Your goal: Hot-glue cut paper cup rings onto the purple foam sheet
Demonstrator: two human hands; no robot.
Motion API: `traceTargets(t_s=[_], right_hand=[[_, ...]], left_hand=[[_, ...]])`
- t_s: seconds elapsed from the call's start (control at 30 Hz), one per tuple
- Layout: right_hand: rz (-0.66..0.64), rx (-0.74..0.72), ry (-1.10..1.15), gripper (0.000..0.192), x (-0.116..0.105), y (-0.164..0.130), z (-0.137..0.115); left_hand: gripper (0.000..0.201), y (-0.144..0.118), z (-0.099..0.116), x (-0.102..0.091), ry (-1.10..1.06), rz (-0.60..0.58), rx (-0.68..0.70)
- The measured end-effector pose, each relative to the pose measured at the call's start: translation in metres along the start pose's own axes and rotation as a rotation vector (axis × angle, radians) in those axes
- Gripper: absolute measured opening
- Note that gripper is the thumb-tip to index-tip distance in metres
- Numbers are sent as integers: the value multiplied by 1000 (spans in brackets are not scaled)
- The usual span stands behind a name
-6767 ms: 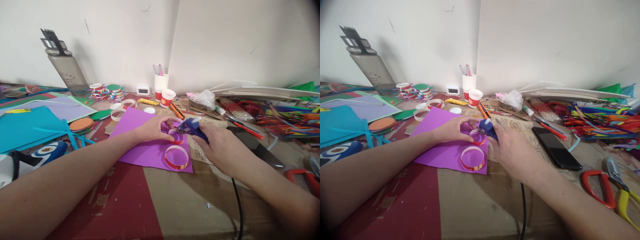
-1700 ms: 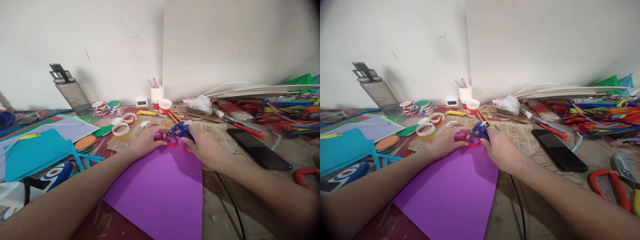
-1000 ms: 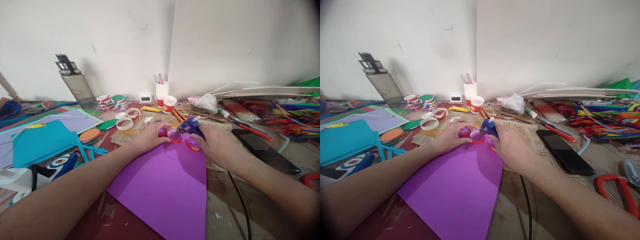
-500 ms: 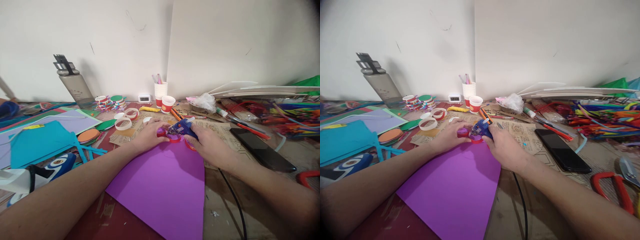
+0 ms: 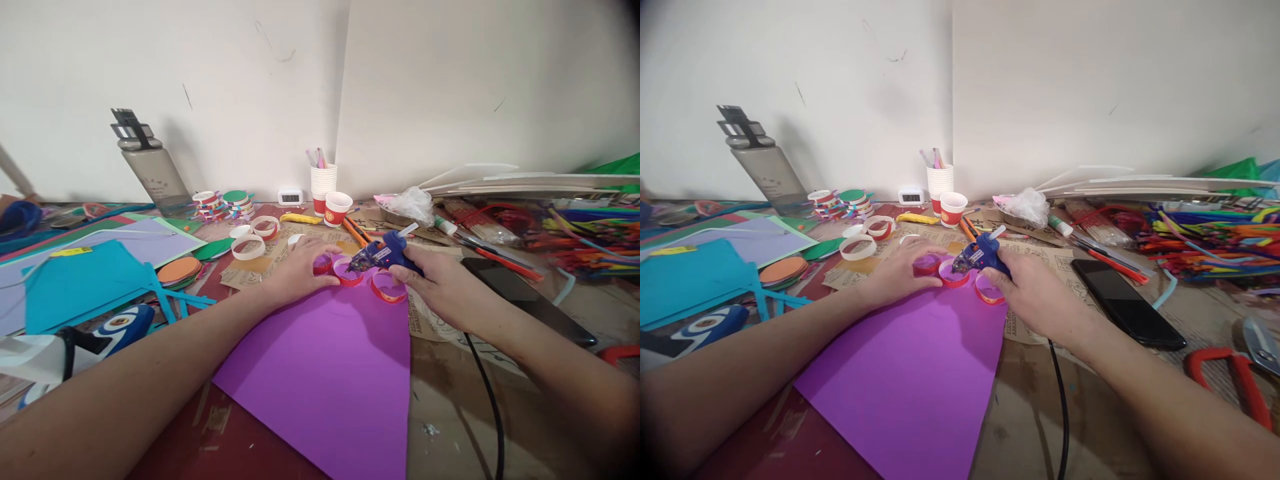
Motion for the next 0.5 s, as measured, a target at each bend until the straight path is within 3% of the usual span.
traceTargets(t_s=[0.17, 0.33, 0.4, 0.5], right_hand=[[81, 0, 27, 32, -8, -4, -1], [116, 13, 76, 34, -9, -7, -3], [124, 6, 93, 34, -7, -8, -6], [155, 0, 92, 34, -4, -10, -8]], left_hand=[[42, 0, -10, -20, -37, 33, 18], [44, 1, -30, -47, -178, 25, -170], [44, -2, -39, -54, -266, 91, -263], [39, -8, -53, -58, -422, 299, -325]])
Point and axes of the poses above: each hand's wrist, its own y-axis towards the middle knuckle, its own x-axis out of the palm, z = x × y, the point moved 10 cm from there along y, towards the middle knuckle, and after that the axes turned 8 degrees about -y, right-handed, at the moved point
